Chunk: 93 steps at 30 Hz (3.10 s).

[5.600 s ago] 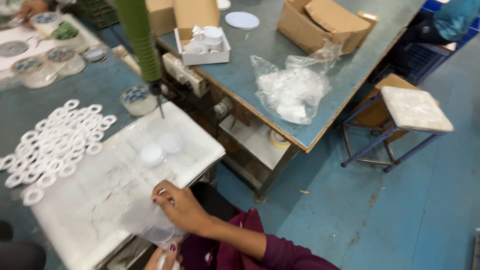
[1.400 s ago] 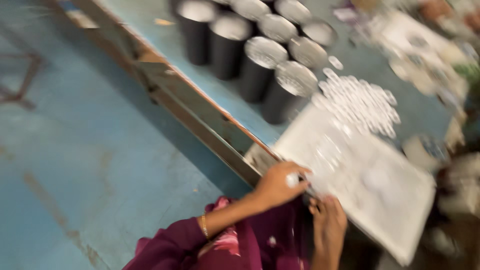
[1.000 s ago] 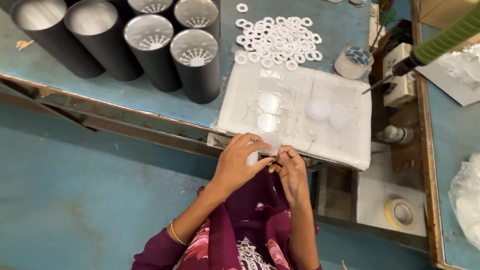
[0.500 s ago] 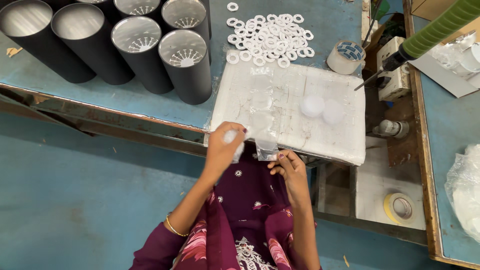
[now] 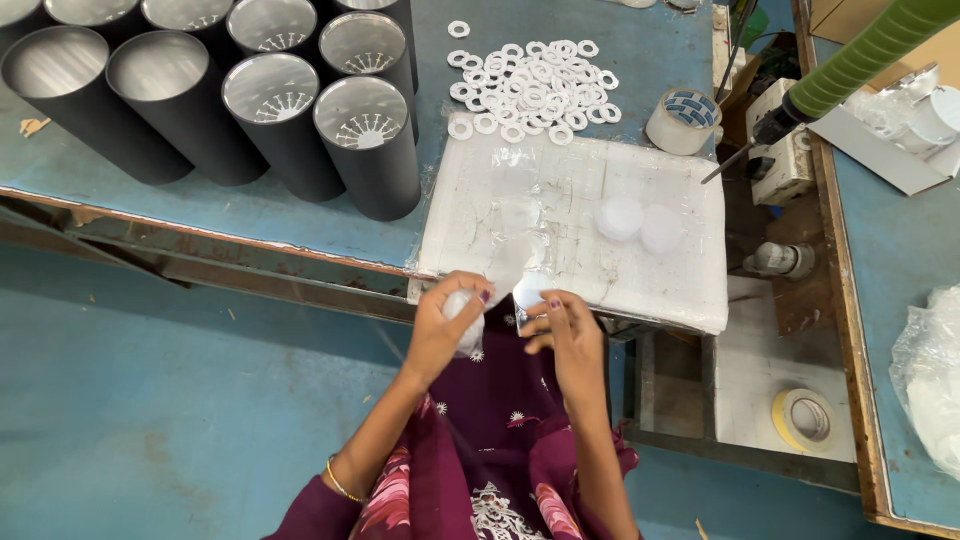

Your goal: The person sits at a factory workbench and packs white plastic caps and small plastic components into clear plastic bags one at a time, sealing each bag and placing the filled bags on the bench and into a cardboard box.

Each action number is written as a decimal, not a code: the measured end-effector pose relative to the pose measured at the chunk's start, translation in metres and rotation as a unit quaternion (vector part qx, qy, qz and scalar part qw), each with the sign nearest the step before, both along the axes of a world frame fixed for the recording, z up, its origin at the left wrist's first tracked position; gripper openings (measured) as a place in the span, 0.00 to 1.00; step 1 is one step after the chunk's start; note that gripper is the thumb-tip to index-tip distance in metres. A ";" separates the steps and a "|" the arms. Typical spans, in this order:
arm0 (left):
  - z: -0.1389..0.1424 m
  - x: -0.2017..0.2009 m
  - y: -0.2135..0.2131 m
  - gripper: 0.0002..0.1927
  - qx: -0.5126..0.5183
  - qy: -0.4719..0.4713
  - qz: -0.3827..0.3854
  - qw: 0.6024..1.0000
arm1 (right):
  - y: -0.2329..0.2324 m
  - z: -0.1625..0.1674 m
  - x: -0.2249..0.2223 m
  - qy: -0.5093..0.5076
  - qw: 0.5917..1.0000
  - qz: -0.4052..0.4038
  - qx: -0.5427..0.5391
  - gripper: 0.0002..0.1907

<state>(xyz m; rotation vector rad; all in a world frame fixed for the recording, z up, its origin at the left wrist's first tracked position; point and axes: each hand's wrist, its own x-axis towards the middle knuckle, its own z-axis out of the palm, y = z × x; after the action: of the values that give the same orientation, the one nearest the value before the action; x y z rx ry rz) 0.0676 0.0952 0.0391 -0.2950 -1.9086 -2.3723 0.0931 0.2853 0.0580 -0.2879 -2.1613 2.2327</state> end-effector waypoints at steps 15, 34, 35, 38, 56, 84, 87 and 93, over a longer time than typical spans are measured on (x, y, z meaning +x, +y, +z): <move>0.010 0.006 -0.011 0.05 -0.171 0.051 0.050 0.983 | -0.018 -0.026 -0.044 -0.029 0.992 0.039 -0.114 0.15; -0.065 -0.020 -0.008 0.07 0.077 -0.189 -0.123 0.971 | -0.006 -0.029 -0.023 -0.028 0.983 0.055 -0.173 0.10; -0.062 -0.020 -0.009 0.07 0.078 -0.189 -0.129 0.970 | -0.006 -0.030 -0.023 -0.028 0.983 0.050 -0.173 0.10; -0.045 -0.019 -0.007 0.08 0.062 -0.189 -0.112 0.974 | -0.005 -0.030 -0.024 -0.012 0.986 0.058 -0.153 0.08; -0.017 0.008 0.004 0.16 0.029 -0.128 -0.053 0.990 | -0.026 -0.004 -0.015 0.083 0.987 0.097 -0.102 0.05; 0.016 -0.022 0.012 0.13 -0.082 -0.015 0.126 0.989 | 0.003 0.001 -0.027 0.002 0.990 0.103 0.092 0.13; 0.005 -0.041 0.009 0.15 0.015 -0.075 0.017 0.997 | -0.001 0.011 -0.030 0.080 0.990 0.068 0.096 0.11; -0.012 -0.043 0.014 0.16 -0.028 -0.232 -0.096 0.967 | -0.018 0.024 -0.027 0.109 0.978 -0.066 0.165 0.11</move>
<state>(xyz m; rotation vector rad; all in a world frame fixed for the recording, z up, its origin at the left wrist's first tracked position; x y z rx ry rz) 0.0241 0.1092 0.0272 0.0935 -2.2292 -2.7057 0.0657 0.2675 0.0818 -0.1615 -2.2657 1.7110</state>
